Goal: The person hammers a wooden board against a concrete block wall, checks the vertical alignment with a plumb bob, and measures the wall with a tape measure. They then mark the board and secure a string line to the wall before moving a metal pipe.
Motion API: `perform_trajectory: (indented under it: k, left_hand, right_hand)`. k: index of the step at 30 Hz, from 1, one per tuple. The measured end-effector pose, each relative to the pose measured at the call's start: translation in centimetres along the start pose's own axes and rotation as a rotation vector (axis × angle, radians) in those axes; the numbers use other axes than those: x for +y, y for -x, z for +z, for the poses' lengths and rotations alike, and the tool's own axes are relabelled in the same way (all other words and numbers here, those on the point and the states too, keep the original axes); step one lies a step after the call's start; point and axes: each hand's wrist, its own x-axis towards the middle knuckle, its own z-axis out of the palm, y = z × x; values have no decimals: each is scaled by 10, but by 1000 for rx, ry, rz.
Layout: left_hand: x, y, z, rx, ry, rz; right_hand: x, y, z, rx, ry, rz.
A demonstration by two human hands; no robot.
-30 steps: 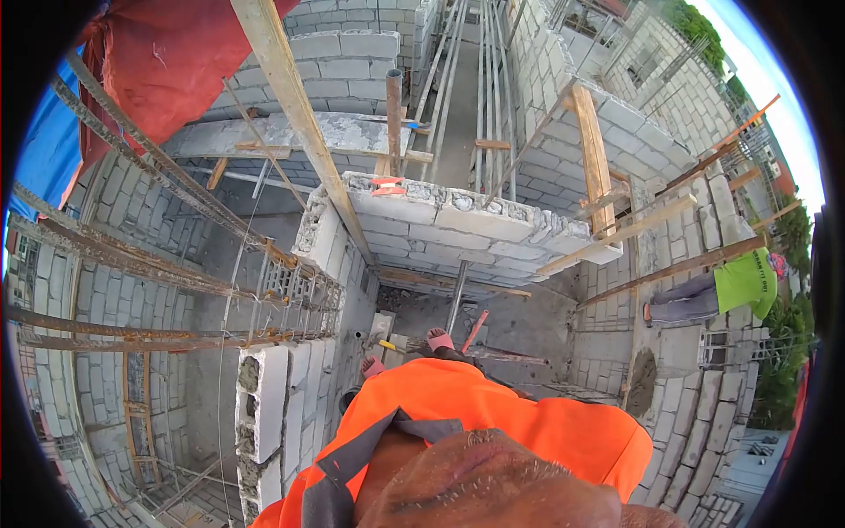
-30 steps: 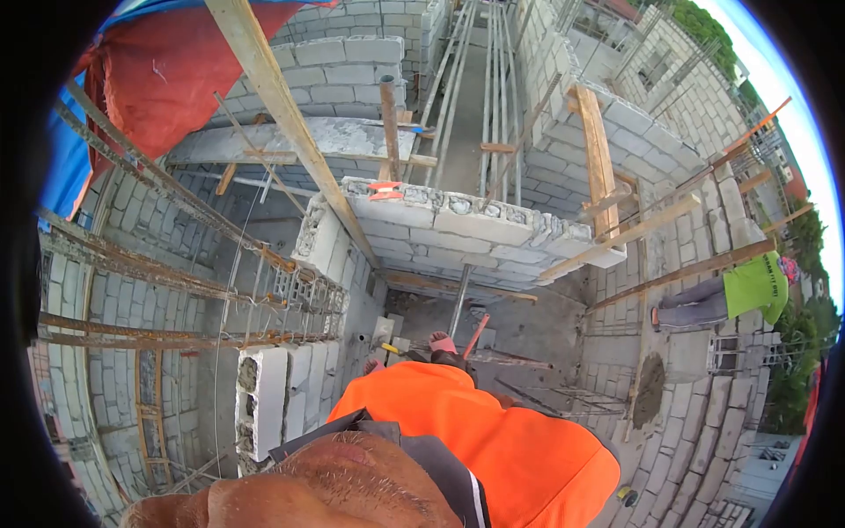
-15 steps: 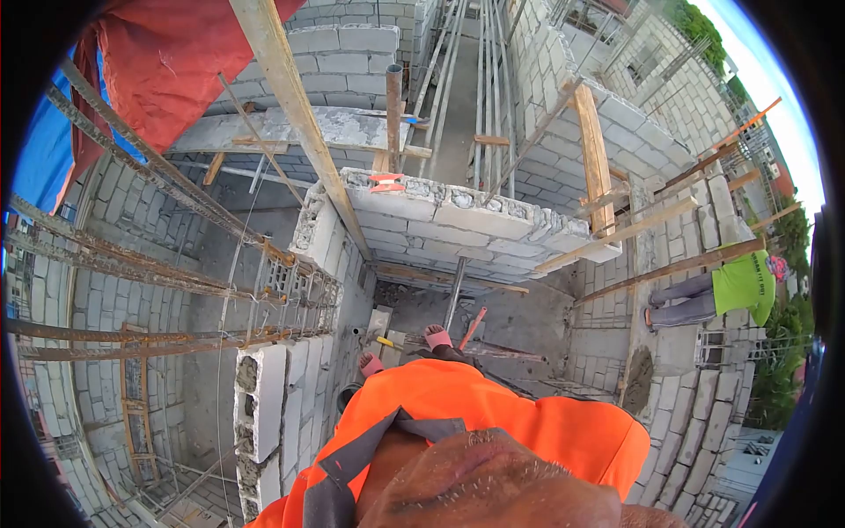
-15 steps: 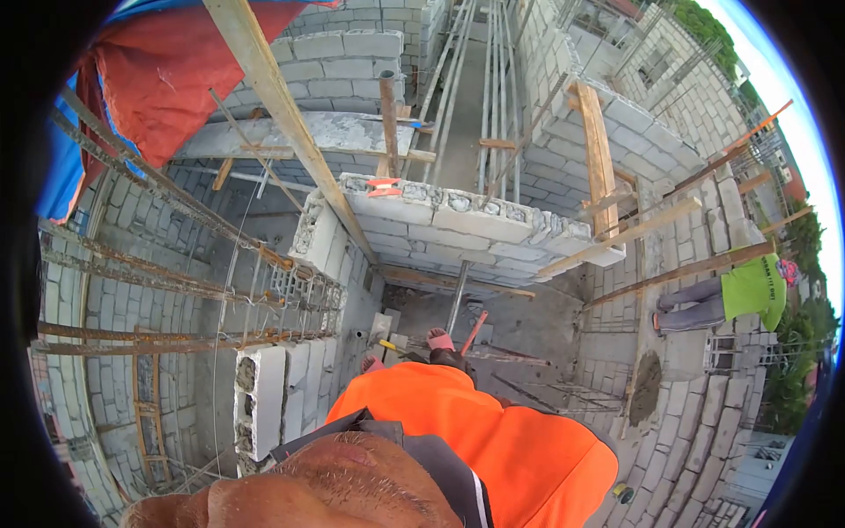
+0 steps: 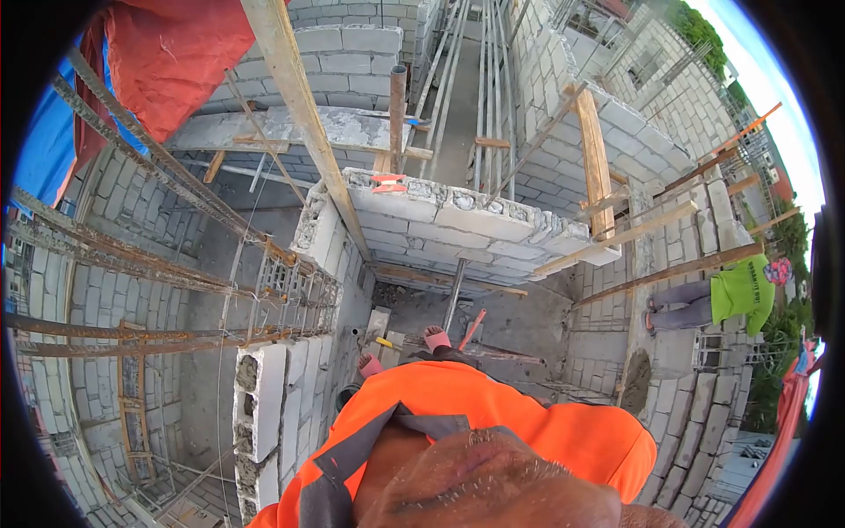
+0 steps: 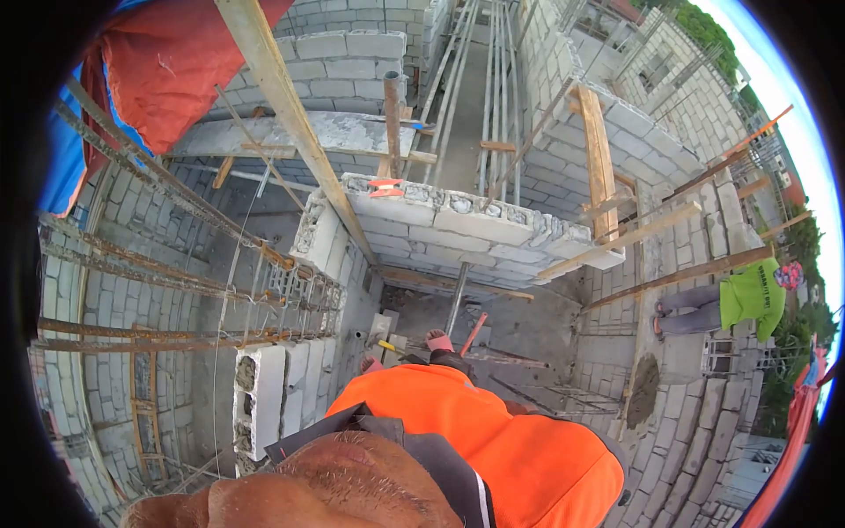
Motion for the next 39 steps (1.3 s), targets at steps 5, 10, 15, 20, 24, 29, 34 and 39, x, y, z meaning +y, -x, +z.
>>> perform_trajectory:
  k: [5,10,15,20,24,29,34,39]
  left_hand:
    - [-1,0,-2,6,0,3]
    - [1,0,-6,6,-4,9]
    - [-4,6,-4,9,11,14]
    - [-14,13,-4,13,10,13]
    - [-16,16,-5,17,18,16]
    - [-19,14,-5,7,10,27]
    - [-26,19,-9,-7,11,54]
    - [-50,91,-62,-207,-25,110]
  right_hand:
    - [4,1,-1,130,36,-105]
    - [-1,1,-14,-67,-7,16]
    - [1,5,-3,210,36,-155]
    - [-3,4,-1,179,48,-168]
    - [-10,4,-3,177,48,-107]
    - [-9,7,-5,260,127,-216]
    - [-11,8,-4,317,-41,-147]
    - [-12,13,-15,309,-21,-177]
